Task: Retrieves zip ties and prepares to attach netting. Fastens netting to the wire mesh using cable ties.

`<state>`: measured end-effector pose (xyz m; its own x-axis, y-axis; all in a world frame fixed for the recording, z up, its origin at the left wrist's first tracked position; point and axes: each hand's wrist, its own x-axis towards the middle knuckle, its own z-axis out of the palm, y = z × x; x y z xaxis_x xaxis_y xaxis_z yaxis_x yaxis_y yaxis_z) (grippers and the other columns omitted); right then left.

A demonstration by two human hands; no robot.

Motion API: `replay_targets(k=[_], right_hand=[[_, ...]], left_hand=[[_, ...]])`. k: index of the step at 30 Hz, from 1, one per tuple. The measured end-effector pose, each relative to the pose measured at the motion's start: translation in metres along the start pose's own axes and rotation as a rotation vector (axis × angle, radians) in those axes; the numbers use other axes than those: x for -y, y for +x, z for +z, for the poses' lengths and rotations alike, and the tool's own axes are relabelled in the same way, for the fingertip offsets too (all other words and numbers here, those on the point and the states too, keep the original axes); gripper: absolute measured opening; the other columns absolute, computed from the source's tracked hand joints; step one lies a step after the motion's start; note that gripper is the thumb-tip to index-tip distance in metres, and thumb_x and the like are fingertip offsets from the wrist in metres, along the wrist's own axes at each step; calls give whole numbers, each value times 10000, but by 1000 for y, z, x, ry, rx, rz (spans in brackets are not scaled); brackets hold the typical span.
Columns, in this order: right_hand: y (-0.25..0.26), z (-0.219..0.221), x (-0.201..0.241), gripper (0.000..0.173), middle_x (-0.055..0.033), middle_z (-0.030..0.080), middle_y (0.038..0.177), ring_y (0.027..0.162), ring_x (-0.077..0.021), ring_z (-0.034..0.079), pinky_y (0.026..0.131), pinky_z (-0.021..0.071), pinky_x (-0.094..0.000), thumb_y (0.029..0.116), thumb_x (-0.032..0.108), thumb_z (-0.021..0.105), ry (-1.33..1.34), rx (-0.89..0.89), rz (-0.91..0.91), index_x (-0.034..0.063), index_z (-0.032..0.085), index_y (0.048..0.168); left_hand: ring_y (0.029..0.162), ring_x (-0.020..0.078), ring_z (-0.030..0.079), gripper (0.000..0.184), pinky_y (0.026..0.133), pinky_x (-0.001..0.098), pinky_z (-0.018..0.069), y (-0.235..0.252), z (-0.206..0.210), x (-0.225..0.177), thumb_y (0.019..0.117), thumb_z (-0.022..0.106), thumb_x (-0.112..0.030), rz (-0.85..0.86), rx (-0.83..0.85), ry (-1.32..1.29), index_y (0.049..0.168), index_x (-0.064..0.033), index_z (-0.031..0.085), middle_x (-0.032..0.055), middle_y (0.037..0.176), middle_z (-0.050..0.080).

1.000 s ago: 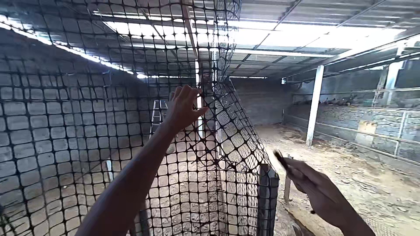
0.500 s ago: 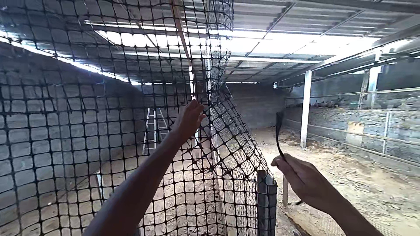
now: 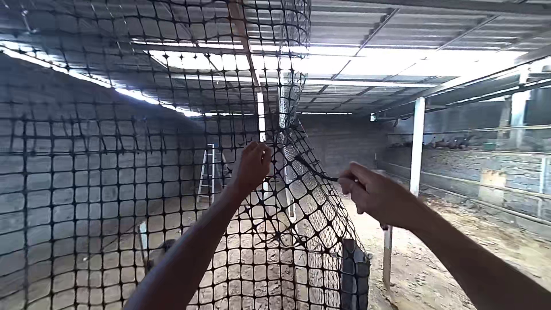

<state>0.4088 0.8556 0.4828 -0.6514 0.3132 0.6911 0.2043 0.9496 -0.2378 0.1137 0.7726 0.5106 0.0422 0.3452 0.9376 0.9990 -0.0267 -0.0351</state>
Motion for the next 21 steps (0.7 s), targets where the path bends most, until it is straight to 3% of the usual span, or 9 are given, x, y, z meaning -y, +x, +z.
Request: replay_targets(k=[2, 5, 8, 10, 13, 17, 19, 21], right_hand=[[14, -9, -1, 198, -56, 648, 847, 616, -117, 591, 597, 533, -342, 1084, 162, 471, -26, 19, -38, 58, 636, 1120], [35, -23, -3, 68, -24, 615, 751, 630, -125, 578, 592, 498, -351, 1028, 116, 583, -86, -18, -143, 75, 636, 1014], [52, -33, 0, 14, -38, 610, 709, 610, -161, 592, 570, 503, -387, 960, 81, 658, -89, -29, -184, 72, 647, 961], [63, -35, 1, 84, -59, 620, 746, 617, -183, 600, 558, 513, -401, 973, 44, 616, -91, -43, -242, 73, 629, 1050], [79, -34, 6, 310, -121, 649, 916, 708, -234, 631, 628, 538, -457, 1030, 43, 463, -93, -17, -307, 65, 569, 1321], [103, -25, 8, 298, -158, 665, 1008, 888, -297, 677, 772, 555, -500, 1116, 192, 408, -129, -39, -426, 39, 632, 1237], [116, -24, 8, 318, -154, 689, 989, 899, -316, 686, 782, 548, -545, 1114, 235, 426, -122, -51, -469, 55, 675, 1201], [125, -24, 8, 312, -130, 710, 911, 828, -297, 689, 739, 540, -548, 1101, 260, 467, -113, -87, -480, 80, 717, 1148]], left_hand=[[826, 363, 689, 252, 763, 554, 562, 1, -1, -7, 1035, 566, -157, -90, -16, 15, 1087, 55, 692, 217, 955, 680], [773, 382, 688, 304, 714, 577, 564, 5, -6, -12, 1054, 565, -224, -139, -43, 46, 1182, 50, 581, 218, 900, 672], [867, 415, 690, 282, 760, 602, 558, 8, -9, -12, 1047, 583, -200, -111, -83, 112, 1172, 48, 634, 244, 1032, 670], [890, 415, 695, 259, 768, 596, 564, 7, -6, -16, 1044, 583, -170, -93, -113, 146, 1186, 33, 658, 244, 1073, 669], [854, 363, 686, 218, 750, 528, 576, 6, -1, -17, 1035, 589, -127, -56, -185, 164, 1160, 29, 676, 223, 1056, 653], [825, 322, 676, 159, 747, 443, 577, 5, 5, -13, 979, 631, -42, 27, -284, 150, 1073, 63, 708, 221, 991, 666], [826, 309, 679, 156, 764, 415, 581, 2, 7, -7, 970, 630, -20, 55, -308, 148, 1062, 72, 715, 220, 974, 673], [822, 296, 678, 151, 763, 398, 585, -2, 12, -1, 980, 622, -13, 72, -320, 156, 1065, 70, 715, 214, 969, 663]])
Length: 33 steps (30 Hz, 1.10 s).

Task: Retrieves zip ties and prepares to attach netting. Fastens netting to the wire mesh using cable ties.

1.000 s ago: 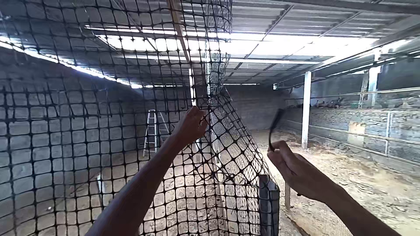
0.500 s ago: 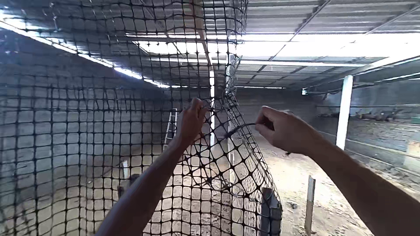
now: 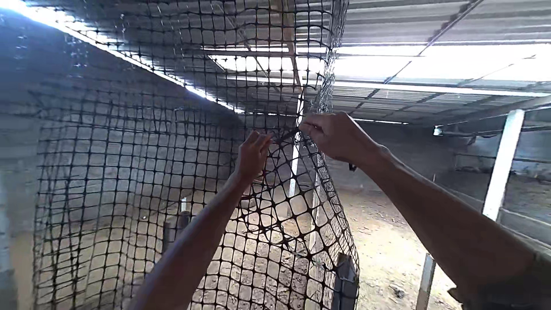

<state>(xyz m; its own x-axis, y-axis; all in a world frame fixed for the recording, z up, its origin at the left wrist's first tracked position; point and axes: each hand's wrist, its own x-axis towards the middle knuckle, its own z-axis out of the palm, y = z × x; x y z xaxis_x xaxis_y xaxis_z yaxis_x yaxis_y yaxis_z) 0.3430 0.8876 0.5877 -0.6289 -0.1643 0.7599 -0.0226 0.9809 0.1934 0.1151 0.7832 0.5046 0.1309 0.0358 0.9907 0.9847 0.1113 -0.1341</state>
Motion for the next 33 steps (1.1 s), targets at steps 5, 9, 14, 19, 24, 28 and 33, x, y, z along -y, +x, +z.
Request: replay_targets(k=[5, 9, 14, 19, 24, 28, 33], right_hand=[[15, 0, 7, 222, -140, 723, 912, 826, -254, 696, 762, 549, -452, 1042, 133, 551, -11, -94, 14, 21, 742, 1062], [27, 14, 10, 209, -176, 714, 952, 885, -302, 706, 797, 567, -466, 1020, 123, 570, -83, -255, -17, -15, 727, 1028], [40, 22, 13, 227, -206, 714, 1011, 931, -345, 711, 827, 573, -495, 1020, 103, 545, -172, -351, 5, -47, 716, 1020], [54, 22, 18, 238, -221, 709, 1022, 997, -358, 700, 887, 552, -509, 1029, 108, 535, -209, -229, 69, -54, 709, 1051], [69, 38, 14, 204, -215, 699, 984, 949, -344, 698, 870, 559, -484, 1014, 68, 550, -183, -113, 27, -61, 708, 1029], [81, 37, 12, 216, -210, 708, 1007, 968, -332, 693, 896, 535, -482, 1039, 88, 544, -167, 69, 51, -46, 710, 1071], [92, 31, 3, 275, -147, 699, 948, 878, -268, 668, 809, 523, -477, 1072, 181, 521, -101, 238, 139, 11, 737, 1078]], left_hand=[[794, 277, 680, 142, 731, 369, 590, -6, 11, 9, 982, 616, -15, 24, -52, 1, 1050, 56, 719, 201, 965, 665], [788, 286, 692, 137, 725, 391, 597, -3, 11, 10, 992, 609, -32, 32, -55, -8, 1041, 54, 704, 203, 971, 675], [786, 300, 689, 148, 708, 406, 595, -2, 9, 10, 997, 606, -39, 42, -47, -23, 1042, 59, 707, 207, 961, 665], [789, 315, 691, 134, 708, 412, 592, -2, 8, 11, 982, 610, -18, 66, -65, -30, 1025, 62, 709, 216, 949, 665], [818, 328, 698, 129, 729, 419, 595, -2, 10, 11, 977, 611, -6, 74, -70, -40, 1025, 70, 703, 221, 961, 669], [797, 328, 696, 131, 708, 421, 593, -5, 12, 13, 980, 605, -11, 63, -78, -41, 1020, 71, 699, 222, 947, 667], [787, 314, 694, 130, 688, 415, 594, -7, 18, 17, 981, 604, -11, 62, -93, -47, 1025, 61, 703, 210, 955, 667]])
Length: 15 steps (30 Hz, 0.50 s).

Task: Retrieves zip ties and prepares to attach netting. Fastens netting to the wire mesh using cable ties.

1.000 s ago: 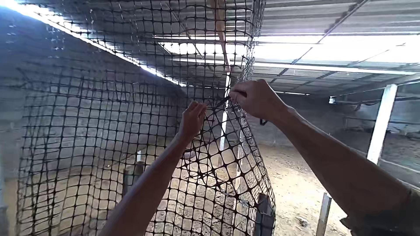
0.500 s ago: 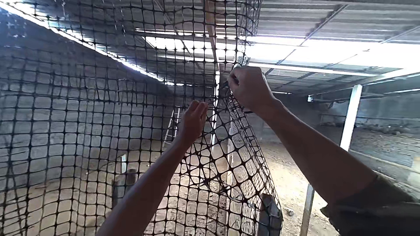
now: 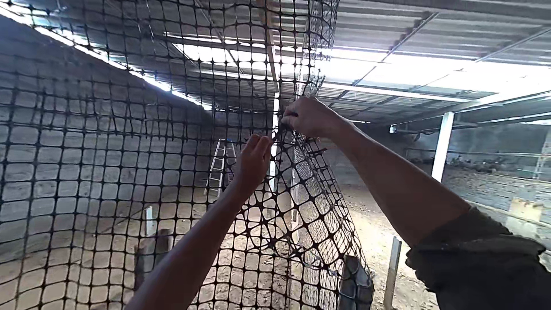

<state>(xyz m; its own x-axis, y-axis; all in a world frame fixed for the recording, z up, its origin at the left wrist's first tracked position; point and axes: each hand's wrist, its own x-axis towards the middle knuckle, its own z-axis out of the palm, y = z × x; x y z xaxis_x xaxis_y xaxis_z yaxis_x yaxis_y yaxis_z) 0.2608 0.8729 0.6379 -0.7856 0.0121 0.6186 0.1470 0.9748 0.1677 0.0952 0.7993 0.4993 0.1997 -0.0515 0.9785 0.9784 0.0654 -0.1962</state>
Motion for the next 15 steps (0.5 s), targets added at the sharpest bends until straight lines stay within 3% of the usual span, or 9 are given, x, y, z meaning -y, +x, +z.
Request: replay_targets(k=[4, 9, 12, 15], right_hand=[[2, -4, -1, 325, -90, 639, 837, 749, -197, 592, 707, 483, -423, 1100, 228, 471, 38, 99, 62, 34, 730, 1057], [8, -1, -6, 326, -119, 697, 1005, 852, -198, 629, 762, 501, -427, 1073, 309, 552, 93, 179, 115, 50, 731, 1158], [14, 2, -5, 358, -132, 694, 992, 879, -226, 631, 796, 500, -469, 1017, 368, 646, 93, 200, 146, 37, 744, 1111], [19, 9, -4, 427, -131, 675, 950, 829, -224, 603, 749, 484, -470, 994, 436, 661, 89, 214, 178, 27, 738, 1087]], left_hand=[[777, 321, 695, 135, 678, 418, 592, -1, 7, 2, 990, 604, -26, -6, -27, 8, 1021, 60, 703, 214, 943, 669], [791, 340, 704, 131, 687, 436, 598, -2, 9, 2, 987, 598, -11, -7, -29, 0, 1028, 61, 700, 219, 952, 674], [789, 332, 703, 129, 682, 433, 597, -2, 11, 3, 986, 598, -5, -12, -35, -4, 1033, 53, 703, 216, 959, 676], [759, 324, 690, 130, 654, 422, 590, -2, 13, 3, 993, 601, -18, -7, -44, -6, 1046, 47, 701, 214, 947, 660]])
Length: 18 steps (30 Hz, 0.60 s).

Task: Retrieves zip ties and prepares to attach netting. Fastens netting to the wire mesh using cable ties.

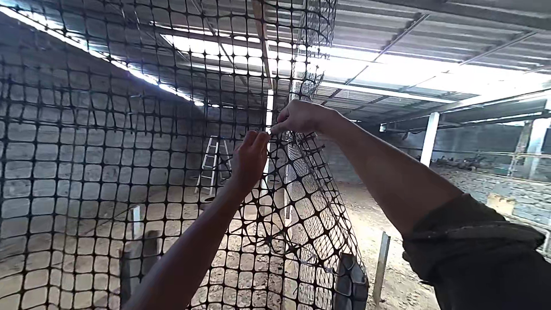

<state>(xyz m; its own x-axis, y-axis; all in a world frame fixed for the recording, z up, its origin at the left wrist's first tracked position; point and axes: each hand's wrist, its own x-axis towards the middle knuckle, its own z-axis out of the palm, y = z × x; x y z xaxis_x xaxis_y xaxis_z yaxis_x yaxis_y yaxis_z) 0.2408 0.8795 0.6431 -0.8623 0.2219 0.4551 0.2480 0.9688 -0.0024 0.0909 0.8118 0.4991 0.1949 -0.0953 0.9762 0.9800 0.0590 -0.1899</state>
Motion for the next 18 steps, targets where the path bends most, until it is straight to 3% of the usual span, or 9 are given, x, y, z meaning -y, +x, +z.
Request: replay_targets(k=[5, 7, 13, 18], right_hand=[[-2, -2, 5, 425, -21, 583, 802, 602, -84, 423, 550, 373, -289, 890, 429, 787, 148, 10, 104, 76, 721, 1116], [2, 0, 6, 427, -9, 571, 776, 578, -77, 393, 530, 349, -280, 866, 405, 816, 162, 25, 134, 93, 726, 1143], [4, -2, 11, 314, 30, 442, 654, 486, -52, 321, 454, 290, -223, 930, 304, 760, 183, 104, 179, 106, 701, 1165], [6, -5, 15, 288, 39, 419, 623, 465, -44, 316, 441, 282, -215, 966, 311, 714, 157, 157, 177, 88, 700, 1149]], left_hand=[[751, 317, 690, 128, 638, 412, 584, 0, 0, 0, 995, 598, -21, -1, -18, 10, 1032, 43, 701, 210, 931, 661], [742, 313, 685, 125, 638, 401, 583, -1, 2, 0, 996, 594, -17, -1, -31, 6, 1018, 48, 699, 211, 923, 658], [770, 289, 693, 131, 676, 380, 587, -1, 0, 1, 1003, 600, -32, -13, -32, -11, 1036, 32, 711, 198, 940, 670], [772, 291, 692, 142, 686, 366, 584, 0, 0, 2, 1003, 614, -48, -9, -57, -16, 1037, 41, 719, 199, 921, 672]])
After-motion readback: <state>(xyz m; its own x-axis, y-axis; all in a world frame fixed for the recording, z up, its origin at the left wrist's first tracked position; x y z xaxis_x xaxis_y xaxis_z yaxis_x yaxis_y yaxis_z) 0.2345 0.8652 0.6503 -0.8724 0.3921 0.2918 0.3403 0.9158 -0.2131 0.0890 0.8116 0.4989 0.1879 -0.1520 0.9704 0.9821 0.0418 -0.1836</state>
